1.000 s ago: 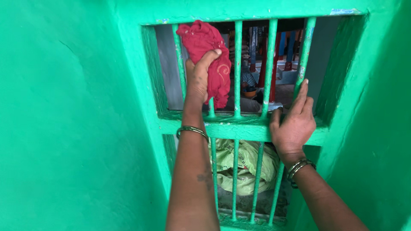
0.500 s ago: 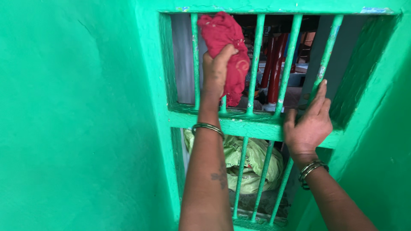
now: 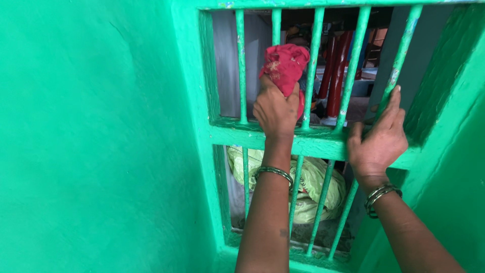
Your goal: The person wipes the vertical metal bars and the surrounding green-painted frame of a window using a red cloth, reaching between and around the bars to clean the surfaces.
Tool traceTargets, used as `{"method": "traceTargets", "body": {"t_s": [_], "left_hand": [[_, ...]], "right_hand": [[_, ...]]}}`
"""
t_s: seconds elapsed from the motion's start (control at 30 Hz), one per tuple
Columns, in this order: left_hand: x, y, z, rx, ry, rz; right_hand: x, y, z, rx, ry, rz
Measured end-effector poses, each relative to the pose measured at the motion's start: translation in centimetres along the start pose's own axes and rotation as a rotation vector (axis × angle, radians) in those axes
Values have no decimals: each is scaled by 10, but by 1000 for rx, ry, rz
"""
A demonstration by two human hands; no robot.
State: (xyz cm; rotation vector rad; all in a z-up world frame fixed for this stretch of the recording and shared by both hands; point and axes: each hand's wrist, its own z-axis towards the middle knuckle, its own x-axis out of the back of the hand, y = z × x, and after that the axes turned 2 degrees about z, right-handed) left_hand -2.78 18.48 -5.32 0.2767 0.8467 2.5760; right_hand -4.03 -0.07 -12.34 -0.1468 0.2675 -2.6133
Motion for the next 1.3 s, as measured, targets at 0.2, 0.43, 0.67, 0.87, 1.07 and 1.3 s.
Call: {"method": "traceTargets", "body": {"t_s": [0.2,0.43,0.67,0.87,1.07,1.3], "left_hand": [[4,-6,-13,-20,-34,72],[10,-17,-30,-136,40,-76],[18,-31,-36,-75,112,-363],[51,-34,2,-127,563,-311],[51,-9,95,-64,462,-13],[21,-8,126,180,227,62]], "right_hand": [[1,1,-1,-13,-27,55],[4,-2,-1,18,-21,41],[9,-7,5,11,20,-18],[10,-4,4,-18,-29,-13],[16,-8,9,-77,-66,36],[9,-4,5,-35,2,32]]}}
